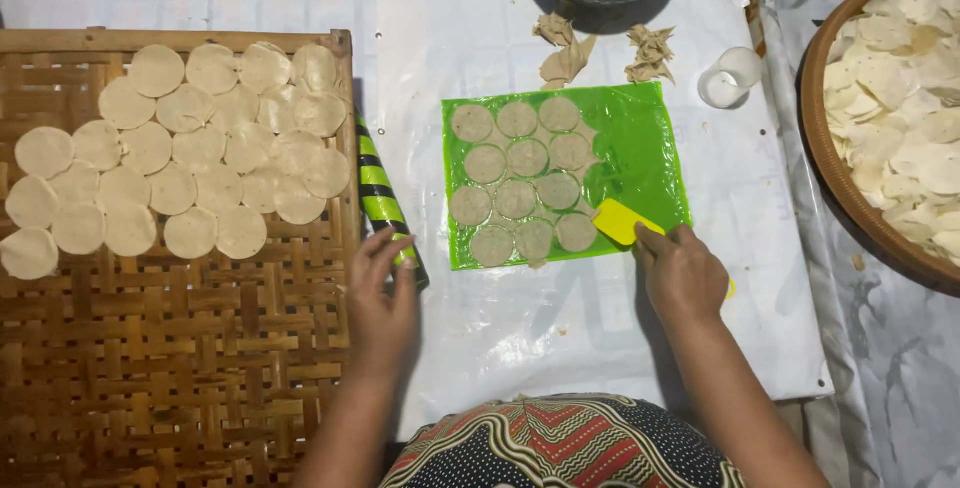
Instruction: Preparing and shaping dough for traditional crackers, including rolling the dough and cutting it into circular shapes.
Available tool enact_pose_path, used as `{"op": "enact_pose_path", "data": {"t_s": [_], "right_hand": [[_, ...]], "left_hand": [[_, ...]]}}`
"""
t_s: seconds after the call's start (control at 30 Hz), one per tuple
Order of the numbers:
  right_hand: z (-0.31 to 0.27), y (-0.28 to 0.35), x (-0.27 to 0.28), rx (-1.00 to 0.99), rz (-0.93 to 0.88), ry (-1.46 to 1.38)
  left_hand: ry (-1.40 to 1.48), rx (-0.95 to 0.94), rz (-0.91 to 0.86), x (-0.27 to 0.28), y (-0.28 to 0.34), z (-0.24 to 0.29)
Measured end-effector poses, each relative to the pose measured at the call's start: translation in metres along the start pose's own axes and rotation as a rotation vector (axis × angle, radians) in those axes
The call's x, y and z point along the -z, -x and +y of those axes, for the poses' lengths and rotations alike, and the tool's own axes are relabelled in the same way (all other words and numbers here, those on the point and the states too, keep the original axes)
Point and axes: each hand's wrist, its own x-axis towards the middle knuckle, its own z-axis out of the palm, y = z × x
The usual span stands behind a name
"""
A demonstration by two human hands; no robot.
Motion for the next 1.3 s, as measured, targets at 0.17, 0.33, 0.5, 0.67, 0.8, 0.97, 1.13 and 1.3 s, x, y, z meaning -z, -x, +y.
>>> {"op": "enact_pose_path", "data": {"t_s": [0.17, 0.33, 0.5, 0.67, 0.8, 0.97, 1.13, 1.3], "right_hand": [[0.020, -0.033, -0.055, -0.107, -0.108, -0.472], [0.016, -0.048, -0.043, -0.156, -0.117, -0.594], [-0.014, -0.049, -0.019, -0.030, -0.046, -0.204], [-0.002, -0.070, -0.036, -0.263, -0.215, -0.814], [0.004, -0.089, -0.026, -0.424, -0.285, -1.249], [0.001, -0.114, -0.028, -0.393, -0.196, -1.128], [-0.006, -0.128, -0.015, -0.445, -0.231, -1.253], [-0.009, -0.152, -0.048, 0.017, -0.053, -0.675]], "left_hand": [[0.021, -0.192, -0.158, -0.062, 0.022, -0.057], [0.003, -0.331, -0.241, -0.081, 0.032, -0.083], [-0.045, -0.329, -0.257, -0.081, 0.031, -0.084], [-0.031, -0.275, -0.272, -0.078, 0.030, -0.079], [-0.031, -0.259, -0.288, -0.078, 0.030, -0.075], [-0.036, -0.294, -0.233, -0.080, 0.030, -0.073], [-0.032, -0.319, -0.178, -0.081, 0.029, -0.074], [-0.047, -0.309, -0.190, -0.081, 0.028, -0.072]]}}
